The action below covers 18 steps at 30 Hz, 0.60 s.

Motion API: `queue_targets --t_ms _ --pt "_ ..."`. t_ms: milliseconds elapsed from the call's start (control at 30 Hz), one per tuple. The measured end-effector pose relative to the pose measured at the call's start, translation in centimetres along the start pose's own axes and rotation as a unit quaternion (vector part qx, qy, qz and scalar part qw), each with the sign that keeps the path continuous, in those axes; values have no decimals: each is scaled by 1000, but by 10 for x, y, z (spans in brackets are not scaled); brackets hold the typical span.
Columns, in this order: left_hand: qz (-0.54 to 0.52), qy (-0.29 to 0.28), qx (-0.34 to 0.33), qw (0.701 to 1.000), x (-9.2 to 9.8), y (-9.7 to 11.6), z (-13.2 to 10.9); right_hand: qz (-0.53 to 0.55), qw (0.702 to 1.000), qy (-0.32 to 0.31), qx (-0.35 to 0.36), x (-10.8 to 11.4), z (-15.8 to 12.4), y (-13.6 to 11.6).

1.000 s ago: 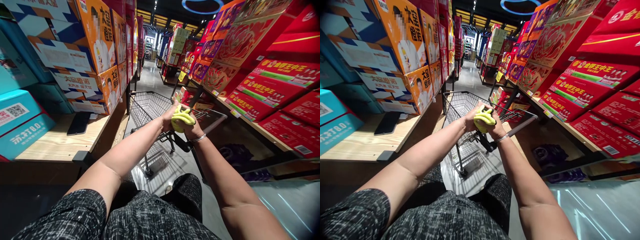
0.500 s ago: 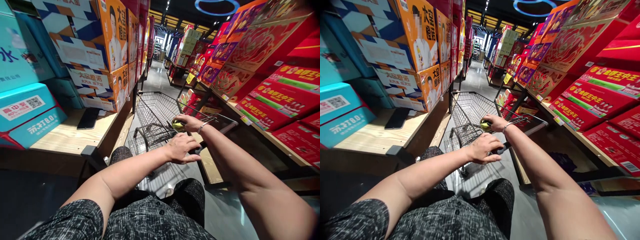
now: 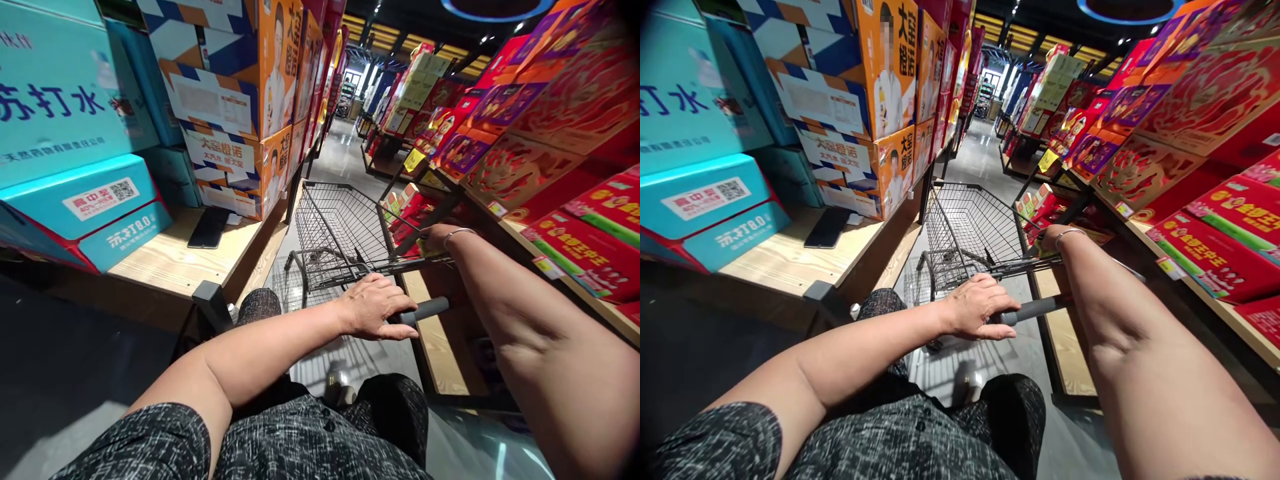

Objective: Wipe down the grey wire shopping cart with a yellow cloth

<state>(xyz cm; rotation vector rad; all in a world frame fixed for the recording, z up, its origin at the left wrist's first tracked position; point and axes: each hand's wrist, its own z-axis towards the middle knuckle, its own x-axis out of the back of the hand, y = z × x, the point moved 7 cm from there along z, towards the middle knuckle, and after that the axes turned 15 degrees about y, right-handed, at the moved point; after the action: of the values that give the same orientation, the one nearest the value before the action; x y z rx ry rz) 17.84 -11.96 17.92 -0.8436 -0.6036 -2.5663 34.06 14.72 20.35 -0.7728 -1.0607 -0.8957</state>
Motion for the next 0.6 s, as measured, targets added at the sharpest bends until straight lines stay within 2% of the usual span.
queue_targets --t_ms 133,200,233,333,400,467,533,567,600 --pt "-12 12 6 1000 17 -17 -15 -56 979 -178 -76 -24 -6 -26" --pt "-25 26 6 999 25 -26 -22 -55 972 -219 -63 -29 -11 -51" --pt "-34 36 7 999 29 -30 -26 -45 974 -217 -35 -29 -12 -66" --pt "-64 63 5 996 41 -42 -36 19 986 -151 62 -21 -17 -111" --pt "-79 80 3 994 54 -52 -43 80 989 -93 88 -13 -21 -131" --pt "-65 109 33 991 75 -71 -52 134 986 -45 91 -7 -24 -142" --pt "12 149 121 981 109 -104 -66 156 983 -6 97 -2 -26 -147" --pt "74 152 178 969 127 -124 -76 159 982 9 103 -1 -26 -148" --pt "155 153 249 944 148 -146 -88 159 981 22 109 1 -27 -148"
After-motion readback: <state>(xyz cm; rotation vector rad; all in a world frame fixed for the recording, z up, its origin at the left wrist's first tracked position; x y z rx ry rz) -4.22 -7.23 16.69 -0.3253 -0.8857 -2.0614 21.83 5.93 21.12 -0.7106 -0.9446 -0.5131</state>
